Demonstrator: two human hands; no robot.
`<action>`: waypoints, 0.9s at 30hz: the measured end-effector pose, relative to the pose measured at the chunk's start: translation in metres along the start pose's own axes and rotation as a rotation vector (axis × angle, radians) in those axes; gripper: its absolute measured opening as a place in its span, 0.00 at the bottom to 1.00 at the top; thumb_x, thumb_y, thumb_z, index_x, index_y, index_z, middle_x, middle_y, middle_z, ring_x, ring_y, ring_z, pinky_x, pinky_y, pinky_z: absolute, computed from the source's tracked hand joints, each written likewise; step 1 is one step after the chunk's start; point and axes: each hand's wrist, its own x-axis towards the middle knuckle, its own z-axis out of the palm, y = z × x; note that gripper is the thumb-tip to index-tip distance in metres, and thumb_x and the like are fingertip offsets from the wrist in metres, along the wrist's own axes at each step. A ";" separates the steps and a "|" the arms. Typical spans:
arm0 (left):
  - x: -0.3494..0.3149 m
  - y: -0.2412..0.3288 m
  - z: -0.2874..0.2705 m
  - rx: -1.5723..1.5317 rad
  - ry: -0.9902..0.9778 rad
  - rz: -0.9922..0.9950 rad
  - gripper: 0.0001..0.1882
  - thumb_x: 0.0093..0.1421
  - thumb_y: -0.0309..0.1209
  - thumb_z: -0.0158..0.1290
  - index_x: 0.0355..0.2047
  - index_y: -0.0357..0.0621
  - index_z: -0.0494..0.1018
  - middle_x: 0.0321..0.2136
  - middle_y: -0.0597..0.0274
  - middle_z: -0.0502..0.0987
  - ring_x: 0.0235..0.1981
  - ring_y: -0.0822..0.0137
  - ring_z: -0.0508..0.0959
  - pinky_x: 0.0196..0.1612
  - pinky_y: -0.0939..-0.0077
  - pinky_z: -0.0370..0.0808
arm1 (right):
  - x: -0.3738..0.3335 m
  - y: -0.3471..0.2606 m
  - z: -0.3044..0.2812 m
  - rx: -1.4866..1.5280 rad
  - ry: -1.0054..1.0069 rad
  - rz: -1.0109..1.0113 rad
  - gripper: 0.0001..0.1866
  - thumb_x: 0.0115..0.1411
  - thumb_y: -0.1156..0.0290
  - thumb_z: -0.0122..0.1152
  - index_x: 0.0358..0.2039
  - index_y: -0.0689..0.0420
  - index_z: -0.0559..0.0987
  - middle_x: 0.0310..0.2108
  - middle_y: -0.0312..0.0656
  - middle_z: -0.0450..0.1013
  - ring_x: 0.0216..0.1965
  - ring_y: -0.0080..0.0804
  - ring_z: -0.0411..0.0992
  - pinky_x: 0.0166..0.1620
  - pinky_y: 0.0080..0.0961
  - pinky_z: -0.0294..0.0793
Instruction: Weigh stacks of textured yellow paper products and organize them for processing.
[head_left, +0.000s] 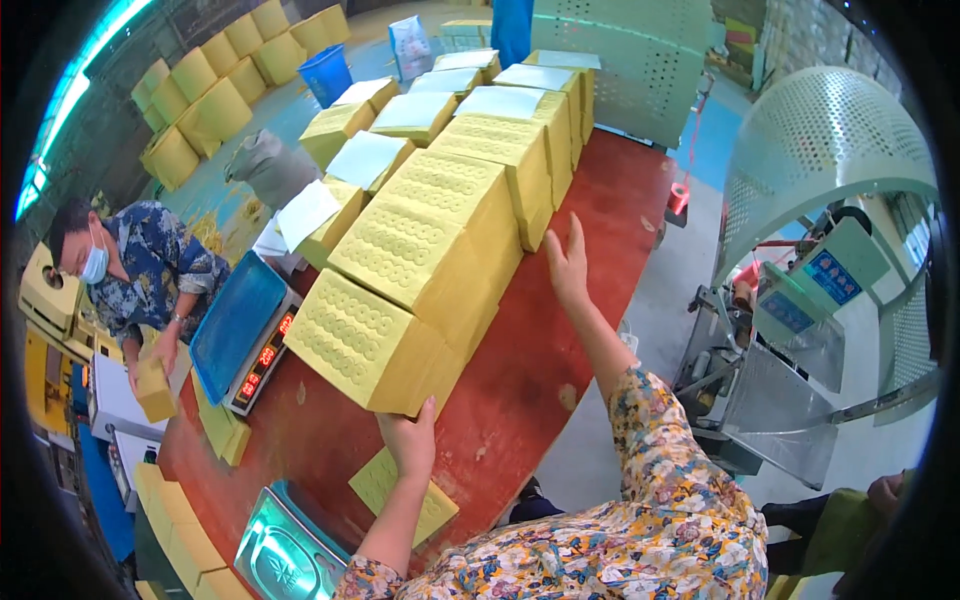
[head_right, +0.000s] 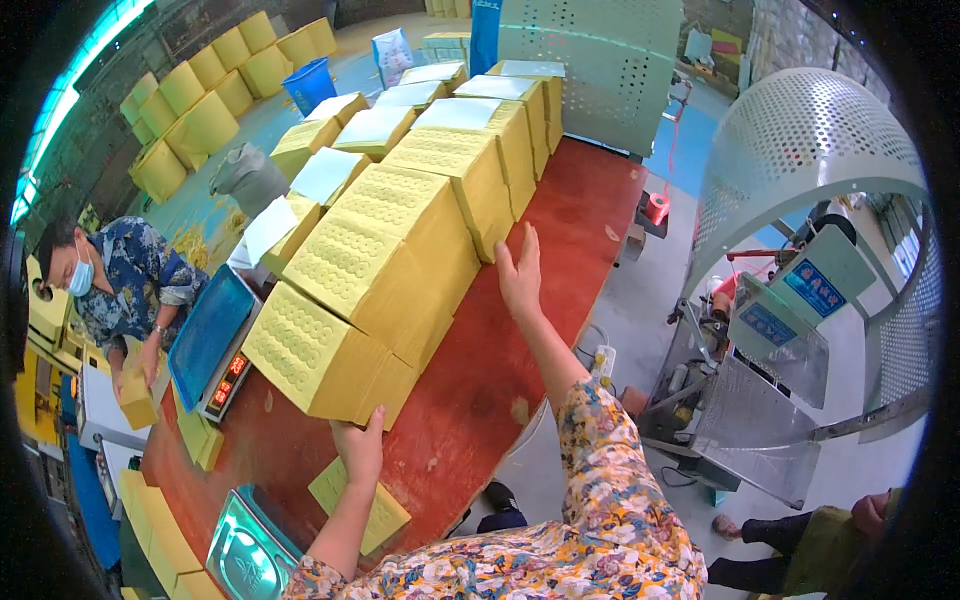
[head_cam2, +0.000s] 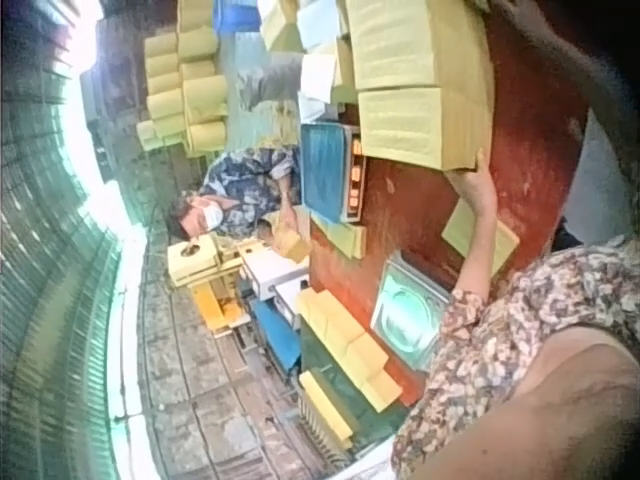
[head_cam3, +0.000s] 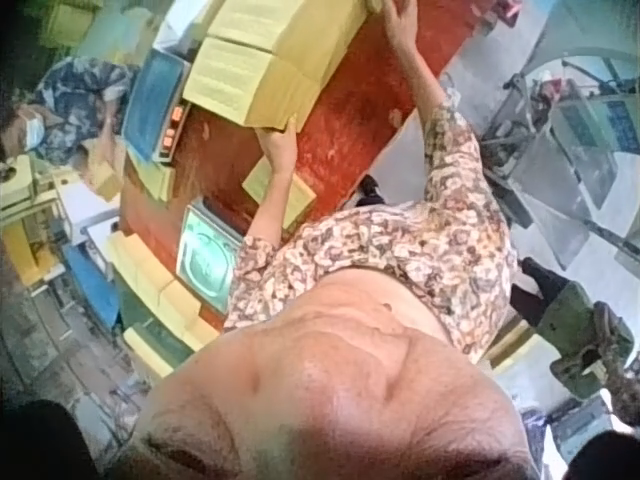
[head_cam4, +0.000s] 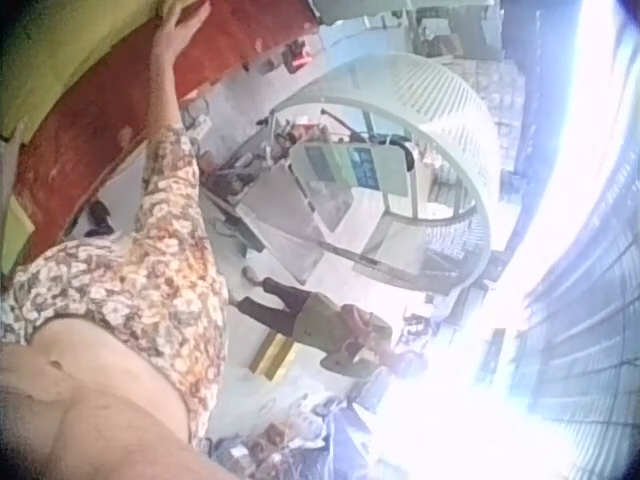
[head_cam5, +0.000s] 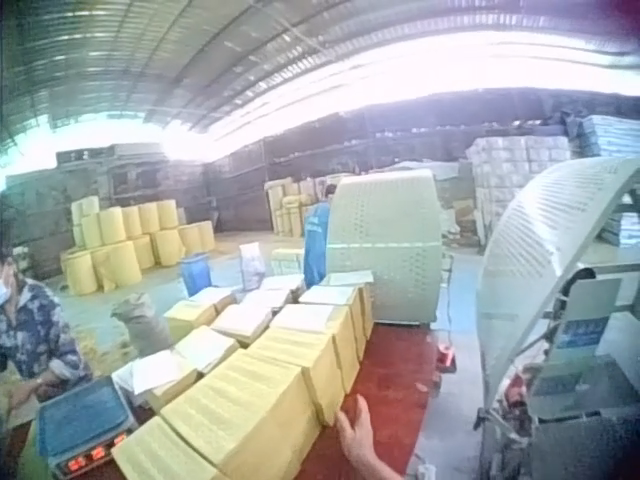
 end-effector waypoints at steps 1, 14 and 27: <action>0.001 -0.002 0.005 0.033 0.012 0.036 0.30 0.54 0.33 0.63 0.53 0.30 0.65 0.51 0.41 0.69 0.53 0.44 0.68 0.58 0.52 0.64 | 0.011 0.004 0.007 0.094 0.066 0.008 0.37 0.63 0.60 0.58 0.66 0.64 0.56 0.69 0.56 0.51 0.70 0.48 0.50 0.69 0.35 0.51; 0.017 -0.012 0.012 0.119 0.011 0.080 0.26 0.56 0.33 0.62 0.50 0.30 0.69 0.50 0.40 0.70 0.53 0.42 0.67 0.57 0.50 0.64 | -0.014 -0.019 0.102 0.047 0.282 0.084 0.31 0.69 0.57 0.43 0.66 0.62 0.58 0.67 0.57 0.55 0.68 0.52 0.53 0.68 0.39 0.51; 0.018 0.024 -0.050 -0.046 0.001 0.257 0.31 0.54 0.35 0.61 0.56 0.38 0.66 0.54 0.43 0.69 0.58 0.45 0.67 0.60 0.55 0.64 | -0.076 -0.075 0.050 0.070 0.046 -0.158 0.24 0.67 0.69 0.47 0.61 0.65 0.63 0.60 0.52 0.63 0.57 0.41 0.65 0.60 0.36 0.65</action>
